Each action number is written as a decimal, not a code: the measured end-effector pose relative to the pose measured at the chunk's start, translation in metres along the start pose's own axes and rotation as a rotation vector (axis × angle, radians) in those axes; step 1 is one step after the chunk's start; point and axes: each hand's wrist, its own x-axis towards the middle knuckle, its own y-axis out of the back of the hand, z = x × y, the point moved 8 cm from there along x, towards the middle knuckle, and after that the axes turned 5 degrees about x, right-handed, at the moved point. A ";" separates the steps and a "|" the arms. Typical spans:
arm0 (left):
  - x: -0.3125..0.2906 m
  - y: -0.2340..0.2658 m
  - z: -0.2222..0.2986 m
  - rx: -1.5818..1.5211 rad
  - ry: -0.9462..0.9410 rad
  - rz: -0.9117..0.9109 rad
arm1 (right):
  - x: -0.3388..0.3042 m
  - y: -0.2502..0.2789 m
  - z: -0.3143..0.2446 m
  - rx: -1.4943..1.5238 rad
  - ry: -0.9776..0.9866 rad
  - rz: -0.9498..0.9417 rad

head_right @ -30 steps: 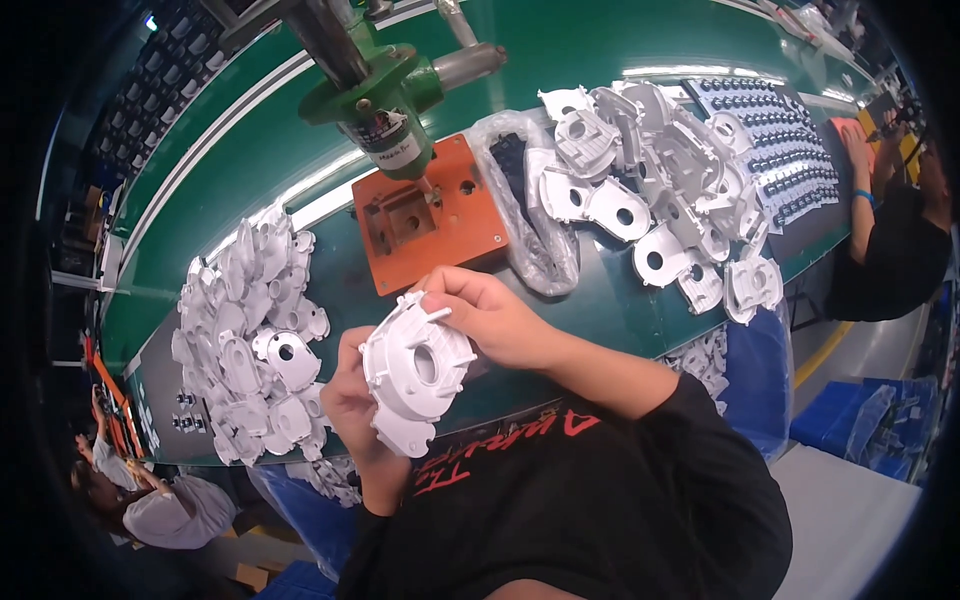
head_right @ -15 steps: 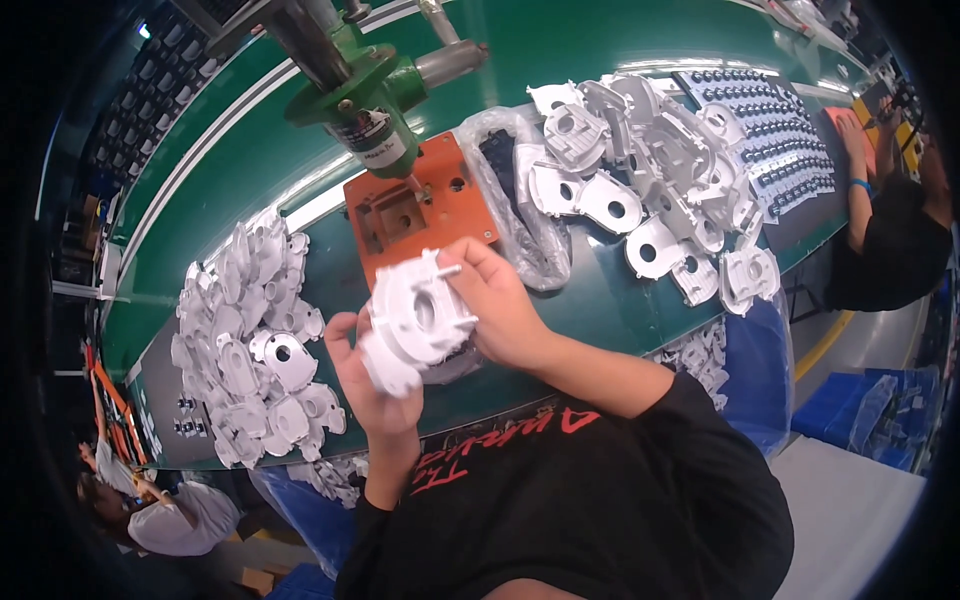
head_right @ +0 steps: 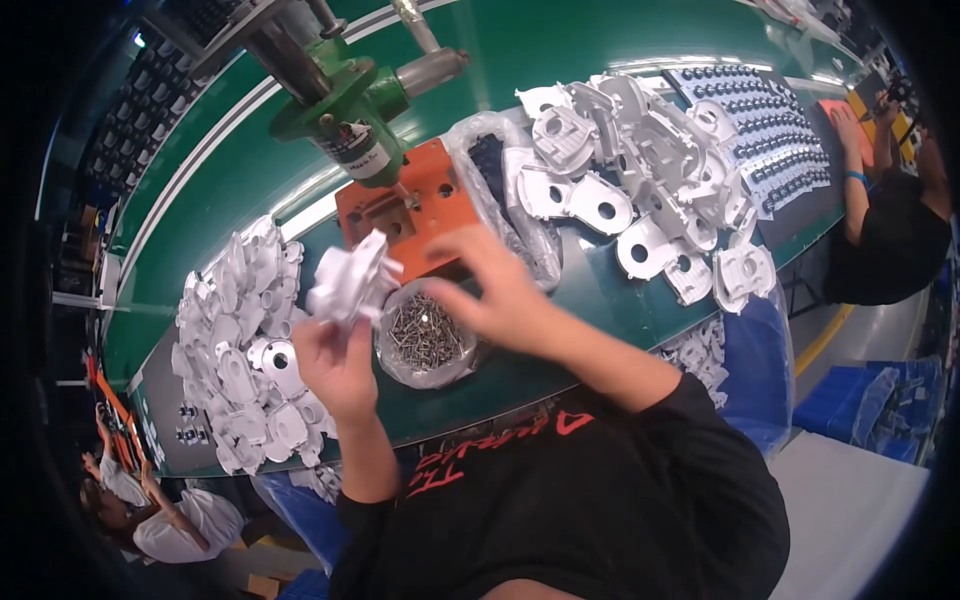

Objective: Assembling small white plastic components using a manual press and metal pins at a factory workbench.

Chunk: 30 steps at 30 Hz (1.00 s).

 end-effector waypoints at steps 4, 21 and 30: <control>0.043 -0.030 0.008 0.758 -0.288 -0.271 | 0.036 0.040 0.039 -0.725 0.118 0.038; 0.069 -0.051 -0.046 0.789 -0.313 -0.431 | 0.058 0.045 0.089 -0.976 0.040 -0.113; 0.065 -0.053 -0.048 0.831 -0.359 -0.375 | 0.072 0.049 0.043 -0.348 0.163 0.102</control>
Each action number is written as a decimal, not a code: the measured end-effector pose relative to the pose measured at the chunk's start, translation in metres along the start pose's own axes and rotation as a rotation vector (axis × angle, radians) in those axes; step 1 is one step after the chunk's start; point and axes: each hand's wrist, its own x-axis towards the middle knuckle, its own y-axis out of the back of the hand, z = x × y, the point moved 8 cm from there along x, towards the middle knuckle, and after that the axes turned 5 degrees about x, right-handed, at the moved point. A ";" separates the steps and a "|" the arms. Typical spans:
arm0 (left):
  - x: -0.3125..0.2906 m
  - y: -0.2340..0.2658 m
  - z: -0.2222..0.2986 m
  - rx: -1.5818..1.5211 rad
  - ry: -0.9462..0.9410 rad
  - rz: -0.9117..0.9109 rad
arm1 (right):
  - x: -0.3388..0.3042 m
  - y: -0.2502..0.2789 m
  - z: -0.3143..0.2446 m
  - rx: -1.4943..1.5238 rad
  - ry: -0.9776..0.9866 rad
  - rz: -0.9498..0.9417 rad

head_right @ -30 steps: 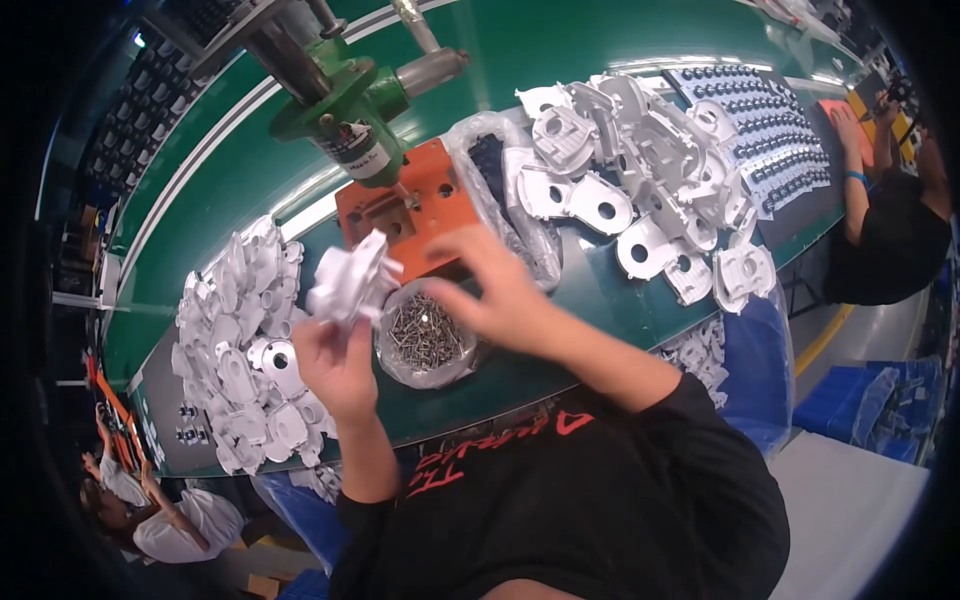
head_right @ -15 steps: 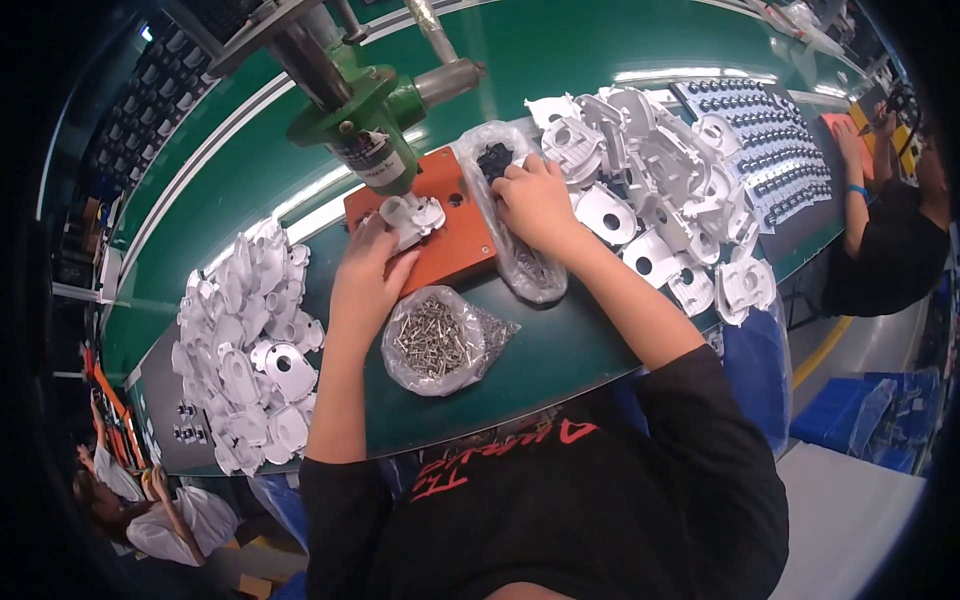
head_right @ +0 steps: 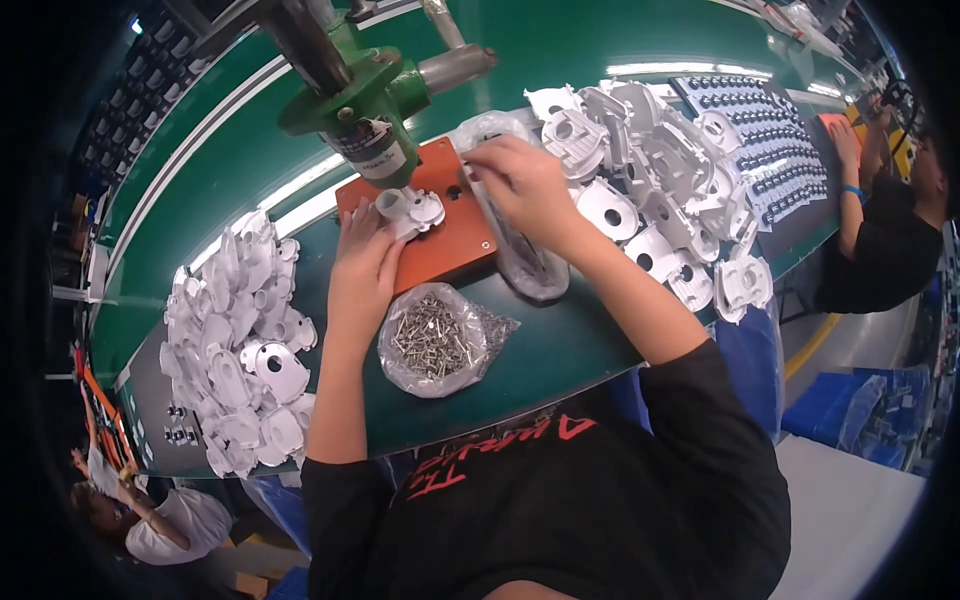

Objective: Assembling small white plastic components using a manual press and metal pins at a factory workbench.

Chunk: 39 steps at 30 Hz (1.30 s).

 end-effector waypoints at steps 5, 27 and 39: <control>-0.006 -0.007 -0.010 -0.158 0.046 -0.039 | 0.006 -0.025 -0.001 0.091 -0.004 -0.075; -0.016 -0.011 -0.020 -0.250 0.131 0.078 | -0.007 -0.061 -0.021 -0.047 0.215 -0.286; -0.015 -0.005 -0.018 -0.253 0.142 0.103 | 0.000 -0.065 0.003 0.217 -0.011 -0.239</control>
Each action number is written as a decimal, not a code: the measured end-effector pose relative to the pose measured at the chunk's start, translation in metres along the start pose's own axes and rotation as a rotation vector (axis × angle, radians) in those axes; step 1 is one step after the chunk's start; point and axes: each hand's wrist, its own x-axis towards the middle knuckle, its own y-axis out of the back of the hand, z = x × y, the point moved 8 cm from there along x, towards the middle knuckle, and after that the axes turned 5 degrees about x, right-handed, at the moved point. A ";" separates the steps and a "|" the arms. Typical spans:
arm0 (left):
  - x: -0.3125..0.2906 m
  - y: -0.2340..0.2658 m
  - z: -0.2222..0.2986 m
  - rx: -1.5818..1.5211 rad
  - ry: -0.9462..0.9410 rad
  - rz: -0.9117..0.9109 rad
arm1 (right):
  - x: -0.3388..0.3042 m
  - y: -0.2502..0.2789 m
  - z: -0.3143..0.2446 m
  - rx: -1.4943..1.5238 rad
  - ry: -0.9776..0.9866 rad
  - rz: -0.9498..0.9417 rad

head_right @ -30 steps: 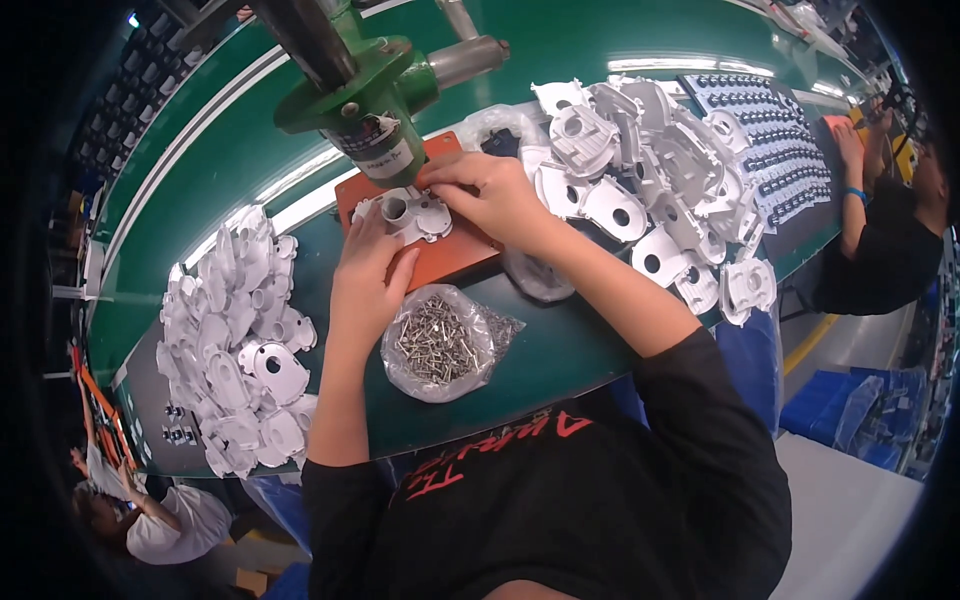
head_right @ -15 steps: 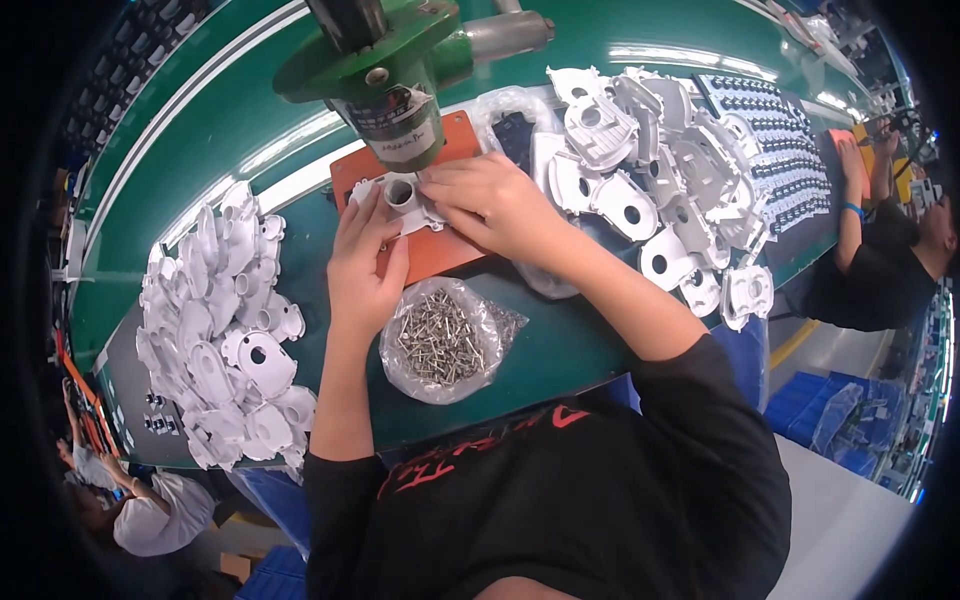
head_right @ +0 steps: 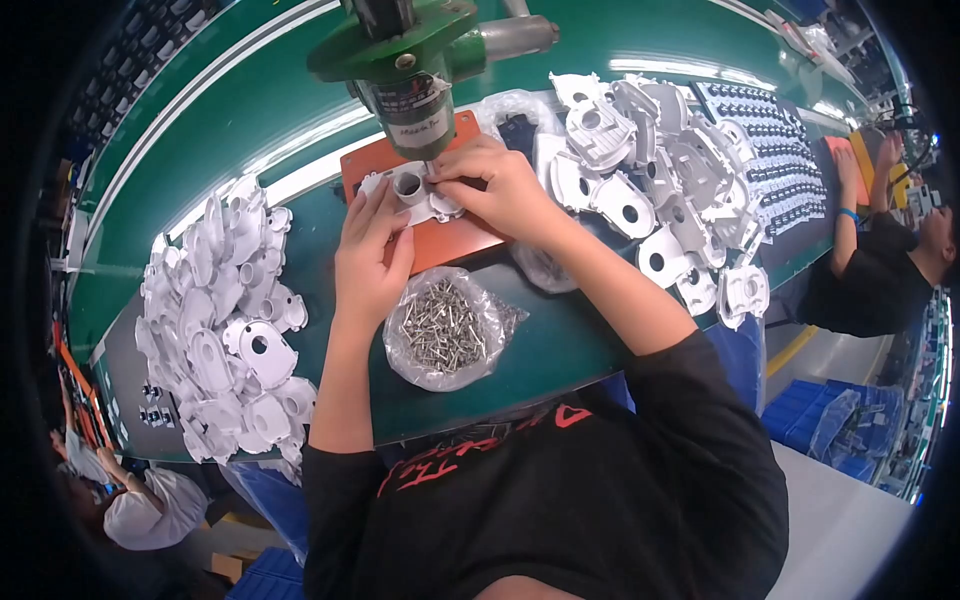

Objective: Assembling small white plastic components using a manual press and metal pins at a factory workbench.

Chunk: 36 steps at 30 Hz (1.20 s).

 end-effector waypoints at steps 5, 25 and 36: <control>-0.001 0.001 -0.003 -0.011 0.015 -0.001 | -0.003 -0.009 -0.019 -0.274 0.127 -0.128; -0.002 0.001 -0.001 -0.009 -0.015 0.044 | -0.057 -0.052 -0.095 -0.247 0.160 -0.484; -0.002 0.001 -0.002 -0.014 -0.022 0.041 | -0.049 -0.036 -0.093 -0.108 0.043 -0.437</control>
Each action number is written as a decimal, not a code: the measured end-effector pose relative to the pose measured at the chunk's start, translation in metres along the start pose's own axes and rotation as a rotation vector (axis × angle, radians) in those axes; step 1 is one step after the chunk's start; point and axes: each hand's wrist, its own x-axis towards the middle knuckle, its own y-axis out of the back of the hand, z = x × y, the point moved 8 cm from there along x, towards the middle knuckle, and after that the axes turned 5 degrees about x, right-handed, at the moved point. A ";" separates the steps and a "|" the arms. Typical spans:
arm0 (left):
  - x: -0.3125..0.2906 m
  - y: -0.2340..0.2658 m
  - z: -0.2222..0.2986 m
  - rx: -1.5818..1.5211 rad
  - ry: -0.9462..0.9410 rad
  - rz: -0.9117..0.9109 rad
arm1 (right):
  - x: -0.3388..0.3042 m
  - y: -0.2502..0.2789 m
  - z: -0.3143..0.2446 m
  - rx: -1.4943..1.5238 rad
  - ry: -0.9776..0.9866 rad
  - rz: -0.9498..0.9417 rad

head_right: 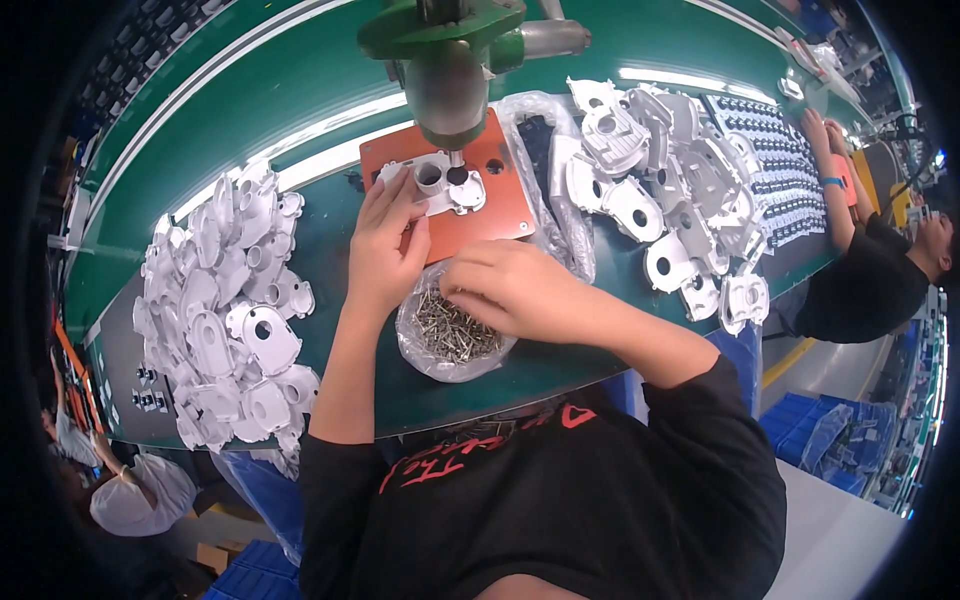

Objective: Assembling small white plastic components using a manual press and metal pins at a factory workbench.

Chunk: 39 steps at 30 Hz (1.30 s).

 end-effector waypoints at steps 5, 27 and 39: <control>-0.001 0.000 -0.002 -0.006 0.014 -0.006 | -0.004 0.018 0.022 0.220 -0.307 0.087; 0.000 0.002 -0.001 -0.013 0.021 -0.003 | 0.012 0.051 0.072 0.417 -0.430 0.356; 0.000 0.001 -0.002 -0.015 0.028 -0.013 | 0.030 0.050 0.087 0.269 -0.406 0.343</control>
